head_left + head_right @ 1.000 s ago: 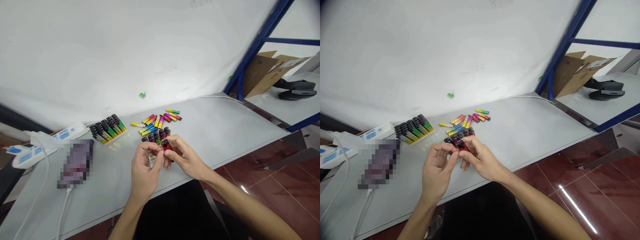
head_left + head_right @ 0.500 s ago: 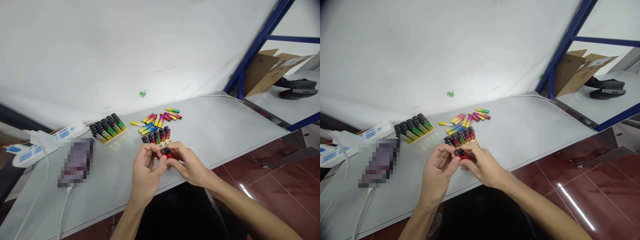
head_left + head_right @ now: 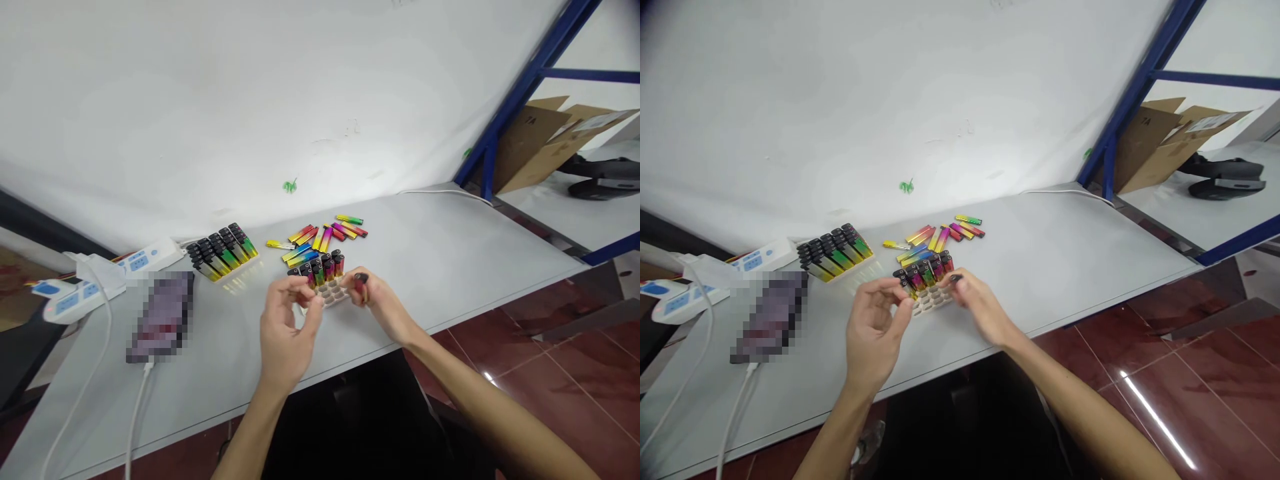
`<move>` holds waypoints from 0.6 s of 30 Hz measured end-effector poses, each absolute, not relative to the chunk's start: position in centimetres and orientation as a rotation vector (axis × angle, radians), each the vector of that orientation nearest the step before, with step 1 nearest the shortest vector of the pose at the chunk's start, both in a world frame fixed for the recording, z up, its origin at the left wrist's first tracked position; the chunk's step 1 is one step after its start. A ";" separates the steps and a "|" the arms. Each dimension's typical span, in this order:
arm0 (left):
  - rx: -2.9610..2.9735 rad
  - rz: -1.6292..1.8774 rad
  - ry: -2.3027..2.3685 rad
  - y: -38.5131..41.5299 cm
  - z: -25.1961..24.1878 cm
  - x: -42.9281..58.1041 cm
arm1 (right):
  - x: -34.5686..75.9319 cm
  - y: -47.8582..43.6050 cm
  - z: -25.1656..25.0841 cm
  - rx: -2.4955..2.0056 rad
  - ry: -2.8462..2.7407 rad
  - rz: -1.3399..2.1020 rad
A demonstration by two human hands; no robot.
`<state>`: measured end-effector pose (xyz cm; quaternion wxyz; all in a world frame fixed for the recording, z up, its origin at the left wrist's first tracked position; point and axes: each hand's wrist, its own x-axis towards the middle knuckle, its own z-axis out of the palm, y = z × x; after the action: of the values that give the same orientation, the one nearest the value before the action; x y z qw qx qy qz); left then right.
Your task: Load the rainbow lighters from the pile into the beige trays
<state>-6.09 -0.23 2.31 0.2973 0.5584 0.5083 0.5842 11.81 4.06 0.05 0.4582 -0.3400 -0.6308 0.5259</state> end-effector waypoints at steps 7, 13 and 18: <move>1.947 1.449 1.754 2.7 -2.5 -10.2 | 14.0 10.6 -2.5 -1.076 -1.061 1.389; 1.799 1.073 1.734 4.5 -3.4 -10.3 | 14.4 11.0 -2.6 -1.132 -1.030 1.385; 1.778 0.927 1.777 4.9 -2.8 -10.3 | 14.4 10.8 -2.7 -1.143 -1.107 1.346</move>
<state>-10.34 4.85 -2.82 0.2292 0.6458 0.6457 0.3367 14.41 10.76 -2.65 0.5043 -0.4734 -0.4587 0.5578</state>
